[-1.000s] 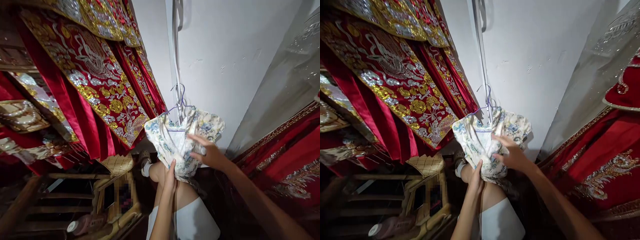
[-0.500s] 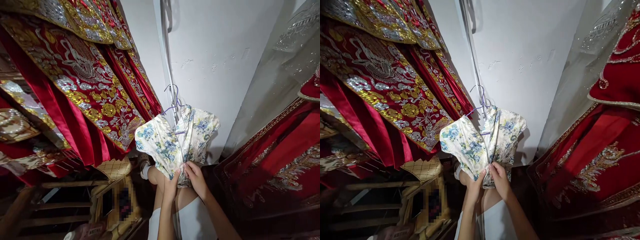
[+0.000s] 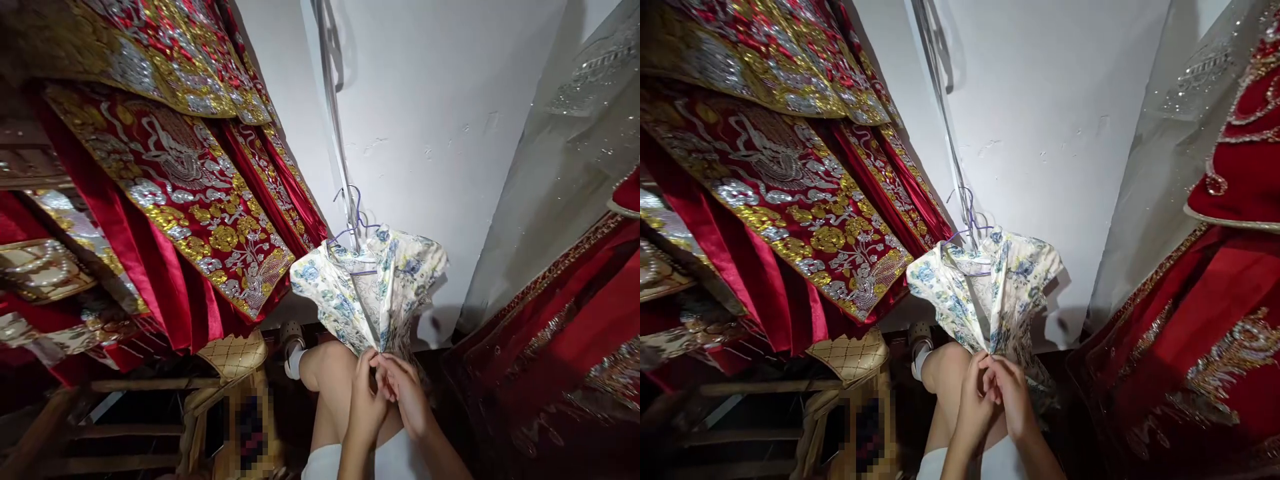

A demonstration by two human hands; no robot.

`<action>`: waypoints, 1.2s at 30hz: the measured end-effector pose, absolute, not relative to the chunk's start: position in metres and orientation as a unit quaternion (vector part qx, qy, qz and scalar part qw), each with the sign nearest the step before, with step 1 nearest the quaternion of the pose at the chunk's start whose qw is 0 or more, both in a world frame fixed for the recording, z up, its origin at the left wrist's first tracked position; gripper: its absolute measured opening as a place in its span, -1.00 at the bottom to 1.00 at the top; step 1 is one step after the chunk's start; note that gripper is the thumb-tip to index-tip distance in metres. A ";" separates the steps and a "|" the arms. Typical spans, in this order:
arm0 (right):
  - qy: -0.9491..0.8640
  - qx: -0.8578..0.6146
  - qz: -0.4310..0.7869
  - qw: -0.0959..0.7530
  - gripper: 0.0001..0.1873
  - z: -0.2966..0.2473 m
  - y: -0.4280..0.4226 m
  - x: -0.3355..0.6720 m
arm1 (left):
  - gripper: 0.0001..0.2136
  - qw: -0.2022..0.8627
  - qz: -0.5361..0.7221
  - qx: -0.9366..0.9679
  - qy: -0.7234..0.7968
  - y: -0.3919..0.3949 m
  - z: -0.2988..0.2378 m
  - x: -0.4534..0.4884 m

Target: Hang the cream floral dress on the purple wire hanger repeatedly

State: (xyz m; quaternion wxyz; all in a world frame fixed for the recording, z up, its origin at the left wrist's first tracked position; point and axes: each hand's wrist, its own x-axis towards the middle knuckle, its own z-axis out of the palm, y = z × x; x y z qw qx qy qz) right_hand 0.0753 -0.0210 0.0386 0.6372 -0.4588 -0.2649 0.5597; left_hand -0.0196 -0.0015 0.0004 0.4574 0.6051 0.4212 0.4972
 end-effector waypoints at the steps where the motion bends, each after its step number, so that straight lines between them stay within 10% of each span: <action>1: -0.295 -0.465 0.565 0.615 -0.53 0.041 -0.021 0.074 | -0.81 0.463 0.493 0.604 0.421 0.000 0.000 -0.014; 14: -0.357 -0.305 0.617 0.632 -0.91 0.223 0.085 0.149 | -0.75 0.340 0.409 0.736 0.419 0.010 0.013 -0.020; 24: -0.467 -0.377 0.340 0.724 -0.75 0.186 0.057 0.102 | -0.66 0.331 0.583 0.672 0.313 0.062 0.157 -0.024; 36: -0.507 -0.344 0.333 0.717 -0.69 0.179 0.073 0.130 | -0.88 0.171 0.409 0.857 0.261 0.098 0.222 -0.012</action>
